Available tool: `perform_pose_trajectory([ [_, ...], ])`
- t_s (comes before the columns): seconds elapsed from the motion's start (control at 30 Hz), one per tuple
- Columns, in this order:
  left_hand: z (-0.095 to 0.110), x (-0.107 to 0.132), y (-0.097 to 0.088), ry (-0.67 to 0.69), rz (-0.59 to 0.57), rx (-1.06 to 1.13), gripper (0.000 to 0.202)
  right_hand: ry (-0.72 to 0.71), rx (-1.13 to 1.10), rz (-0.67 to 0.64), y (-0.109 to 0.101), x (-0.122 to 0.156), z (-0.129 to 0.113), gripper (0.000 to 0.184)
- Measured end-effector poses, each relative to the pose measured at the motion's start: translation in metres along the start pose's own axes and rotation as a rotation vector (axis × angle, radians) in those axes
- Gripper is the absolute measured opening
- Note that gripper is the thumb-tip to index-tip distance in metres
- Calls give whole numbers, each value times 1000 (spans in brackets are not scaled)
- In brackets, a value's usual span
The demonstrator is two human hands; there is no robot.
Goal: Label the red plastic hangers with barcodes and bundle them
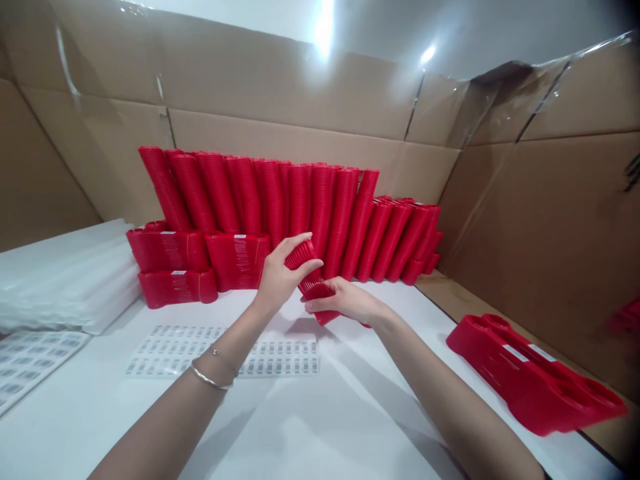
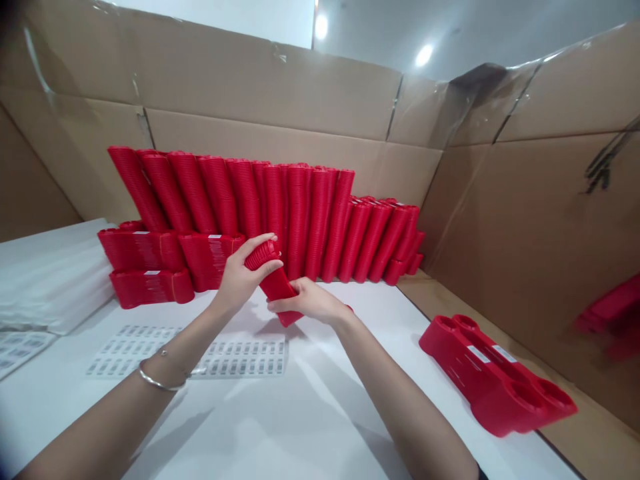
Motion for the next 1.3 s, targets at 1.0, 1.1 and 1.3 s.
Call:
perform_pose_trajectory([
  [1.0,-104,111,-92,-475,-889,-324,10,44,-249,56,101,-19,39,14],
  [1.1,-108,123,-84,-504,-938,-347,9,66,-189,127,101,-20,47,15],
  [1.3,-110,127,-78,-501,-966,-363,13,125,-59,215,93,-14,50,13],
])
Point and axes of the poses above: each hand's wrist, its own x-axis away from the middle knuckle, its own y-axis out of the palm, z = x × y, the point moved 10 cm from there along -x, towards the middle knuckle, and after that the axes turned 14 degrees about y, right-handed, at the moved point
